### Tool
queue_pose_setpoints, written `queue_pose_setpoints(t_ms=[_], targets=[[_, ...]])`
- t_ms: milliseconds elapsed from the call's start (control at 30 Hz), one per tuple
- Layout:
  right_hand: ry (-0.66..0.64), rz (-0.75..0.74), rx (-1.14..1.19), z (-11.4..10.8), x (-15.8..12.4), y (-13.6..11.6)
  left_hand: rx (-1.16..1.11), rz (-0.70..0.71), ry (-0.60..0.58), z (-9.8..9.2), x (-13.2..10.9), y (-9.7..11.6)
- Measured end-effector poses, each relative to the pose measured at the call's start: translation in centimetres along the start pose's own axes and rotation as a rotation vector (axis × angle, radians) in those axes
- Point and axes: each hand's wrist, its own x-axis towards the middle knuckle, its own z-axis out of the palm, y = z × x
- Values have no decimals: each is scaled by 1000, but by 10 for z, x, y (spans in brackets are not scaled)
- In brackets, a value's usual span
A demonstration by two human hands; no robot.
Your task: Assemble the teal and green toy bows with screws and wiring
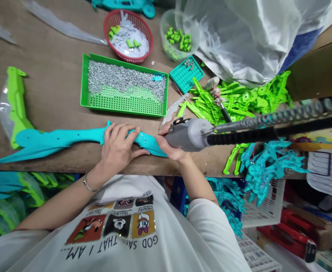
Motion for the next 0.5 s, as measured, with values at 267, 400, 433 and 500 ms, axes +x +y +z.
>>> queue_pose_setpoints(t_ms=[267,400,433,500], targets=[[-181,-255,222,11,59,-28,11,-14,5,5,2,4],[252,-393,224,35,102,-15,-45,25,14,-18,-2,-8],[312,-386,195,40,111,-9,-55,23,13,-28,-6,-15],[357,-361,143,47,126,4,-36,-5,3,-46,-15,-30]])
